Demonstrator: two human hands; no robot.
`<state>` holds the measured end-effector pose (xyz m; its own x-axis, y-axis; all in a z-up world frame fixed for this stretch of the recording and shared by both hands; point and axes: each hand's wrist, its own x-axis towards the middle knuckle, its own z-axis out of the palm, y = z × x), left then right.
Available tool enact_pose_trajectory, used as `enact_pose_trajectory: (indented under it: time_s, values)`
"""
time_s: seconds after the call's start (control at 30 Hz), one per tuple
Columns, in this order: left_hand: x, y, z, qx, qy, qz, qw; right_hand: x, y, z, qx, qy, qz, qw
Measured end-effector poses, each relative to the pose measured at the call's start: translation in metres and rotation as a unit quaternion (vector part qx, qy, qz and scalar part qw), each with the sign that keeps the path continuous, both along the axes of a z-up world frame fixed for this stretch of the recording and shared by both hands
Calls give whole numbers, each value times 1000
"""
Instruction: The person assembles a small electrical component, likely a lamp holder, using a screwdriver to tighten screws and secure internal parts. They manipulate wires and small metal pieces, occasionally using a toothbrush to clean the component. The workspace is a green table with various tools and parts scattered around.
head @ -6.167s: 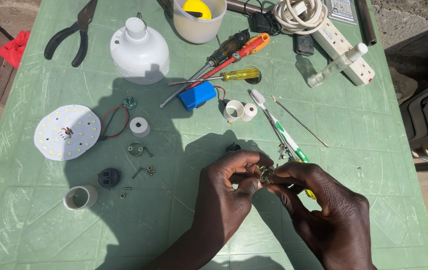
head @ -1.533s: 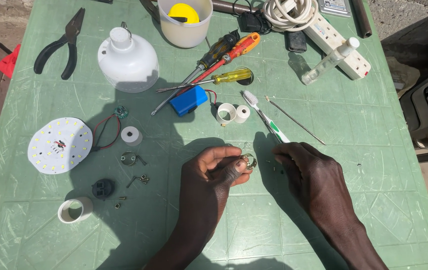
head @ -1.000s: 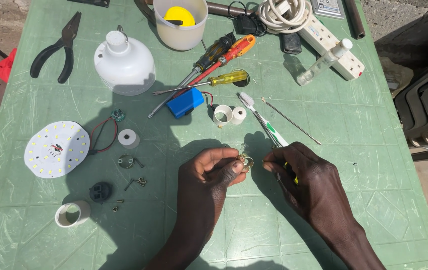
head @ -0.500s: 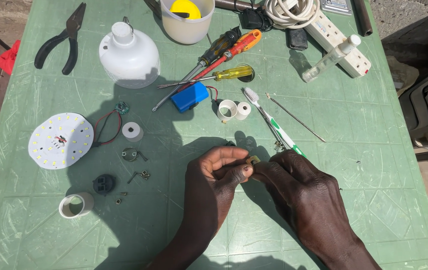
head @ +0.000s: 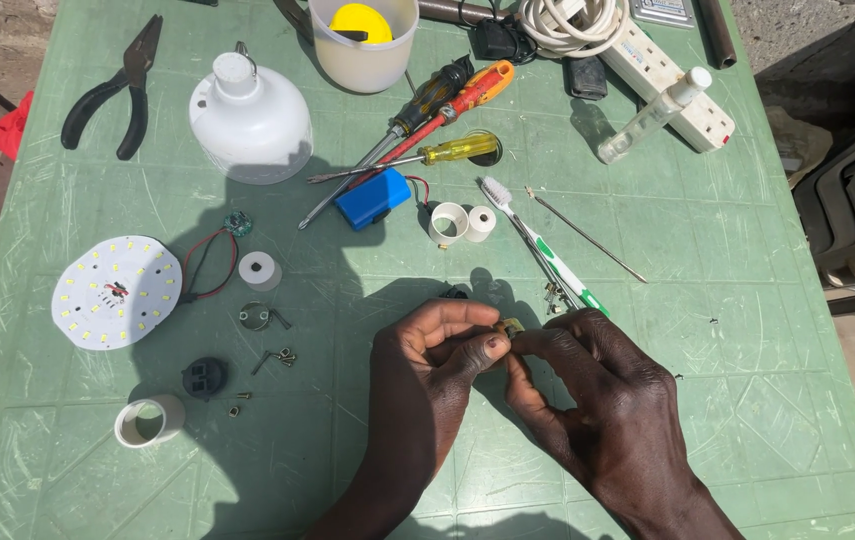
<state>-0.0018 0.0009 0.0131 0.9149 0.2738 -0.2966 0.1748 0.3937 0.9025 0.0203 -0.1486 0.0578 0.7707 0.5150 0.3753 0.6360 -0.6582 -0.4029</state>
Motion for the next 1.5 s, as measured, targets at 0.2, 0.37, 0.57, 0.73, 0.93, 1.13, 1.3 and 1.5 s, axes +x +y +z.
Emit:
enact_pose_trajectory:
  time_s: [0.2, 0.37, 0.57, 0.73, 0.93, 1.13, 1.3, 1.5]
  values:
    - [-1, -1, -3, -14, -20, 11, 1000, -6, 1, -5, -3, -54, -28, 998]
    - [0, 1, -5, -24, -7, 18, 1000, -4, -3, -4, -5, -36, -32, 999]
    - [0, -2, -9, -57, 5, 14, 998, -3, -10, -4, -28, -4, -11, 1000]
    - [2, -1, -5, -64, 43, 9, 997, -1, -15, -10, -47, -17, -13, 999]
    - [2, 0, -7, -83, 33, 12, 996, 1, -14, -2, -18, -29, 0, 999]
    - [3, 4, -6, -79, 27, 31, 996, 12, -33, 20, 29, 15, -104, 994]
    - [5, 5, 3, -75, 48, 48, 995, 12, -66, -31, -147, 138, -218, 955]
    - [5, 5, -1, -61, 34, 48, 996, 17, -78, -50, -177, 148, -231, 945]
